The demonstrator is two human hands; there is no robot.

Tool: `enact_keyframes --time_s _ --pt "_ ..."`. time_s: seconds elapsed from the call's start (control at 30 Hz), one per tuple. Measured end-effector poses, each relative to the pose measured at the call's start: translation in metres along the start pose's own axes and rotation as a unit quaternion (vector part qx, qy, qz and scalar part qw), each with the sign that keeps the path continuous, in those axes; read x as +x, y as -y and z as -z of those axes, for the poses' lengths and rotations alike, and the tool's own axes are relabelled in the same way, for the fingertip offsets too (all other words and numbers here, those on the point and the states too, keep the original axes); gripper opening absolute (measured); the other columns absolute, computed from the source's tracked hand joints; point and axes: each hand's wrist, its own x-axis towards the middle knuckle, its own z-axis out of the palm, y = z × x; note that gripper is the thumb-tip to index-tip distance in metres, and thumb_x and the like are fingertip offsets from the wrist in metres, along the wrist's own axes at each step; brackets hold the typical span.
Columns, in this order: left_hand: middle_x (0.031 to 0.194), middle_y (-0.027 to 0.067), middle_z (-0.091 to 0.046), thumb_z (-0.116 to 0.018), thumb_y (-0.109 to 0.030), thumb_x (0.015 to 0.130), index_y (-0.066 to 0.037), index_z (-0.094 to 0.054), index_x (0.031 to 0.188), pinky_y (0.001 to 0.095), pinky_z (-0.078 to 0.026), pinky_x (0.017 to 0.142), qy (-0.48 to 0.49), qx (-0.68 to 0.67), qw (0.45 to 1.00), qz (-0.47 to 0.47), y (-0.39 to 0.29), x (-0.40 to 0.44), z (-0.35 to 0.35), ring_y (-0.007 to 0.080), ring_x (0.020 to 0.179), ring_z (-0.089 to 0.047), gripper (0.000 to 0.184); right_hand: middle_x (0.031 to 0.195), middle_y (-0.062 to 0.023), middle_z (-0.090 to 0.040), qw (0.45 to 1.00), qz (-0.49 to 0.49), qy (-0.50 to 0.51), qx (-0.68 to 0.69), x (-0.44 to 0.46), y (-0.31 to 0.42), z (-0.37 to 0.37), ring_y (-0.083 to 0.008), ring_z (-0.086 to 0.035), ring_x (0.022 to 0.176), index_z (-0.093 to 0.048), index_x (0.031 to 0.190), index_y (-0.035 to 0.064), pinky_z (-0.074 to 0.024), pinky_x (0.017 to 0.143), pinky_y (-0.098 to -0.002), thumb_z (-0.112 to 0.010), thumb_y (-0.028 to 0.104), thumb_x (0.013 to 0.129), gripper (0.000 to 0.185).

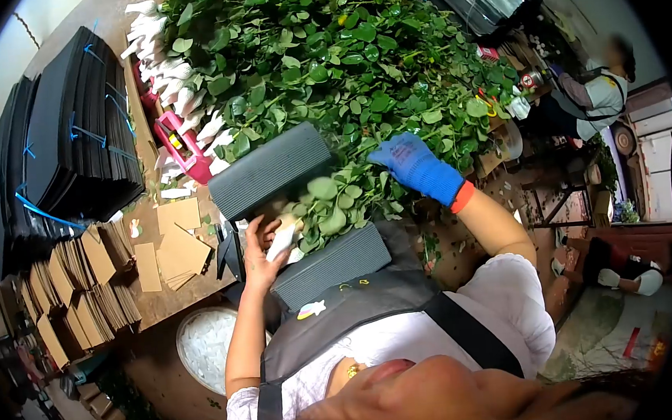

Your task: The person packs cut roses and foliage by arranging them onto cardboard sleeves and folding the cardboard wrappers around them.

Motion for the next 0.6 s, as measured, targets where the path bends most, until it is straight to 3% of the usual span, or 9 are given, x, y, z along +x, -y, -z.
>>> enact_keyframes --time_s 0.13,0.17,0.2,0.27,0.33,0.37,0.43,0.57,0.6 --pt "0.132 0.0127 -0.060 -0.085 -0.009 0.078 -0.009 -0.048 0.143 0.0329 -0.054 0.093 -0.007 0.059 0.998 0.015 -0.022 0.003 -0.002 0.0204 0.108 -0.063 0.075 0.092 -0.0087 -0.069 0.998 -0.043 0.048 0.003 0.003 -0.007 -0.031 -0.0282 -0.070 0.089 -0.068 0.111 0.0213 -0.0550 0.077 -0.0414 -0.066 0.012 0.084 0.029" --pt "0.133 0.0125 -0.059 -0.086 -0.011 0.078 -0.008 -0.051 0.142 0.0332 -0.054 0.093 0.009 0.083 0.996 0.025 -0.033 0.006 -0.001 0.0211 0.109 -0.062 0.072 0.094 -0.0093 -0.070 0.988 -0.007 0.149 -0.032 0.014 -0.006 -0.024 -0.0291 -0.070 0.091 -0.068 0.115 0.0220 -0.0555 0.080 -0.0416 -0.066 0.017 0.087 0.028" --pt "0.132 0.0099 -0.057 -0.080 -0.010 0.084 -0.009 -0.058 0.136 0.0340 -0.054 0.091 0.036 0.148 0.988 0.010 -0.046 0.008 0.001 0.0210 0.113 -0.061 0.057 0.096 -0.0094 -0.070 0.990 0.014 0.141 -0.008 0.018 -0.009 -0.022 -0.0293 -0.070 0.092 -0.068 0.116 0.0226 -0.0555 0.081 -0.0421 -0.066 0.019 0.088 0.029" --pt "0.125 0.0113 -0.057 -0.080 -0.011 0.083 -0.010 -0.059 0.136 0.0347 -0.054 0.090 0.045 0.177 0.983 -0.013 -0.050 0.009 -0.001 0.0242 0.111 -0.061 0.057 0.100 -0.0097 -0.071 0.990 0.055 0.127 0.038 0.025 -0.013 -0.012 -0.0296 -0.070 0.094 -0.068 0.119 0.0240 -0.0555 0.082 -0.0430 -0.065 0.023 0.090 0.029" --pt "0.122 0.0115 -0.056 -0.079 -0.011 0.083 -0.010 -0.060 0.135 0.0346 -0.054 0.090 0.038 0.196 0.980 -0.018 -0.045 0.009 -0.002 0.0252 0.108 -0.061 0.055 0.110 -0.0080 -0.069 0.988 -0.049 0.122 0.078 0.052 -0.019 0.024 -0.0297 -0.068 0.100 -0.068 0.119 0.0234 -0.0518 0.092 -0.0429 -0.062 0.023 0.092 0.028" --pt "0.121 0.0116 -0.056 -0.079 -0.012 0.084 -0.010 -0.060 0.134 0.0346 -0.054 0.090 0.036 0.206 0.978 -0.022 -0.043 0.009 -0.001 0.0257 0.106 -0.061 0.054 0.109 -0.0080 -0.069 0.993 -0.064 -0.023 0.101 0.065 -0.023 0.022 -0.0285 -0.066 0.105 -0.070 0.113 0.0201 -0.0503 0.095 -0.0428 -0.060 0.022 0.093 0.022" --pt "0.121 0.0142 -0.056 -0.077 -0.017 0.085 -0.011 -0.061 0.133 0.0373 -0.053 0.090 0.043 0.209 0.977 -0.003 -0.044 0.009 0.000 0.0283 0.104 -0.061 0.050 0.108 -0.0083 -0.069 0.987 -0.063 -0.150 -0.007 0.101 -0.030 0.013 -0.0274 -0.064 0.108 -0.071 0.105 0.0181 -0.0489 0.098 -0.0431 -0.060 0.022 0.092 0.018" --pt "0.109 0.0122 -0.060 -0.074 -0.017 0.089 -0.009 -0.069 0.122 0.0362 -0.052 0.085 0.006 0.245 0.969 -0.020 -0.038 0.010 -0.002 0.0253 0.096 -0.061 0.034 0.102 -0.0092 -0.066 0.989 -0.099 -0.024 -0.107 0.156 -0.045 -0.025 -0.0306 -0.061 0.106 -0.072 0.102 0.0189 -0.0449 0.100 -0.0430 -0.066 0.020 0.086 0.017" --pt "0.106 0.0110 -0.061 -0.074 -0.015 0.089 -0.008 -0.070 0.119 0.0348 -0.052 0.083 -0.008 0.264 0.964 -0.034 -0.032 0.014 -0.001 0.0238 0.093 -0.062 0.032 0.102 -0.0092 -0.066 0.984 -0.113 -0.109 -0.090 0.161 -0.049 -0.022 -0.0308 -0.061 0.106 -0.072 0.103 0.0183 -0.0450 0.099 -0.0431 -0.066 0.021 0.086 0.018"
